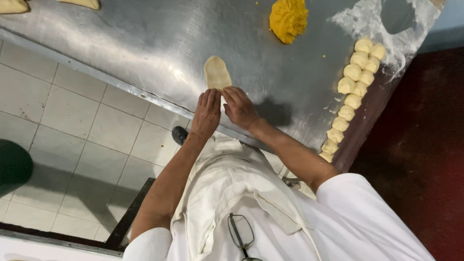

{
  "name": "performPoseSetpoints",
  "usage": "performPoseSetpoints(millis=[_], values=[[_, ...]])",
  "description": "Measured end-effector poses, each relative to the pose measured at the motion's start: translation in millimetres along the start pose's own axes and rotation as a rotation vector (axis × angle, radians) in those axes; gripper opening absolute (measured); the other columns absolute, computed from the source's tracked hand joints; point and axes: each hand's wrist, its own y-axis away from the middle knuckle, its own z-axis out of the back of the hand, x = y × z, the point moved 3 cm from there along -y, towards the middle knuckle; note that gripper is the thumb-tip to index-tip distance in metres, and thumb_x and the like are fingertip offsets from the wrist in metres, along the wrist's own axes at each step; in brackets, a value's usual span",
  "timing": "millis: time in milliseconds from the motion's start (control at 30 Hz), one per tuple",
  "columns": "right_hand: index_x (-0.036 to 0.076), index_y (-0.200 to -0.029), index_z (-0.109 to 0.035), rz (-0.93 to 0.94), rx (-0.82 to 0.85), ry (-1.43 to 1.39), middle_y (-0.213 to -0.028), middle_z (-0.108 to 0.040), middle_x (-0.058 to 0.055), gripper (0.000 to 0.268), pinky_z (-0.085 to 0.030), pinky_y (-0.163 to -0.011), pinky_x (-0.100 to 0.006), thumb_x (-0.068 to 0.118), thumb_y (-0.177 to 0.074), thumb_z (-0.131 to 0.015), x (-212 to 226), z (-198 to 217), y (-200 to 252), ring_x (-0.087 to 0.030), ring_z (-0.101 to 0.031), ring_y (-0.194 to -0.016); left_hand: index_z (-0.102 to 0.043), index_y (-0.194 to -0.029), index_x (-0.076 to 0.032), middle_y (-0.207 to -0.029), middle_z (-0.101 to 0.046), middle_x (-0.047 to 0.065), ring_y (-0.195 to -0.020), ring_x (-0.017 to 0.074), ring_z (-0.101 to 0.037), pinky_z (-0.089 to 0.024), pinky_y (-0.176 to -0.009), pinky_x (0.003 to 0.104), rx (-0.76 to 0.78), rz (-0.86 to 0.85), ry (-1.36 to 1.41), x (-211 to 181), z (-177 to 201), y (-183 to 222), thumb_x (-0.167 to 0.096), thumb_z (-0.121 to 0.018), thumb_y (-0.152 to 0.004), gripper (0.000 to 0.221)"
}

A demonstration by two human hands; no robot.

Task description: The person flattens pieces of dough by hand, places a yellow filling onto each piece, and rolls them up into cylinders.

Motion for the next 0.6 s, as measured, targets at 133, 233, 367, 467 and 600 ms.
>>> performPoseSetpoints(millis=[133,233,367,467,600], values=[[-0.008,-0.138,-0.055,-0.011,-0.047,0.073,-0.140,-0.057,-0.023,0.049,-0.040,-0.118,-0.051,0.003,-0.091,-0.067,5.8,-14.9,14.3,-0.038,-0.052,-0.135,-0.047,-0.144,0.011,-0.145,-0.048,0.023,-0.141,0.0380,-0.042,-0.035,-0.120,0.050,0.014,0.049,-0.083,-8.4,-15.7,16.2,-0.011,-0.058,-0.095,0.055],[-0.008,-0.138,-0.056,-0.070,-0.007,0.137,-0.142,-0.056,-0.023,0.053,-0.033,-0.119,-0.057,0.004,-0.086,-0.064,8.2,-27.4,28.1,-0.038,-0.048,-0.139,-0.048,-0.143,0.014,-0.144,-0.047,0.026,-0.139,0.0411,-0.040,-0.034,-0.118,0.054,0.032,0.043,-0.109,-11.5,-25.1,24.1,-0.016,-0.058,-0.097,0.056],[-0.006,-0.134,-0.058,-0.133,0.029,0.208,-0.143,-0.054,-0.021,0.053,-0.028,-0.118,-0.060,0.006,-0.082,-0.064,13.3,-42.4,43.0,-0.039,-0.045,-0.140,-0.053,-0.137,0.008,-0.145,-0.048,0.023,-0.141,0.0399,-0.041,-0.033,-0.119,0.056,0.063,0.021,-0.128,-15.9,-28.6,35.0,-0.017,-0.061,-0.096,0.049],[-0.001,-0.132,-0.062,-0.274,0.076,0.096,-0.138,-0.058,-0.017,0.038,-0.032,-0.119,-0.057,0.005,-0.094,-0.062,8.7,-50.7,51.3,-0.035,-0.051,-0.134,-0.057,-0.131,0.004,-0.140,-0.051,0.021,-0.137,0.0393,-0.043,-0.035,-0.114,0.058,0.075,-0.009,-0.161,-20.7,-22.5,36.6,-0.020,-0.063,-0.091,0.047],[0.009,-0.115,-0.069,-0.241,-0.050,-0.086,-0.124,-0.069,-0.008,0.023,-0.049,-0.109,-0.043,0.009,-0.092,-0.064,-22.8,-42.6,42.1,-0.029,-0.062,-0.122,-0.057,-0.135,0.007,-0.134,-0.056,0.020,-0.129,0.0373,-0.050,-0.038,-0.113,0.053,0.003,-0.069,-0.120,-22.9,0.2,29.9,-0.015,-0.064,-0.093,0.048]])
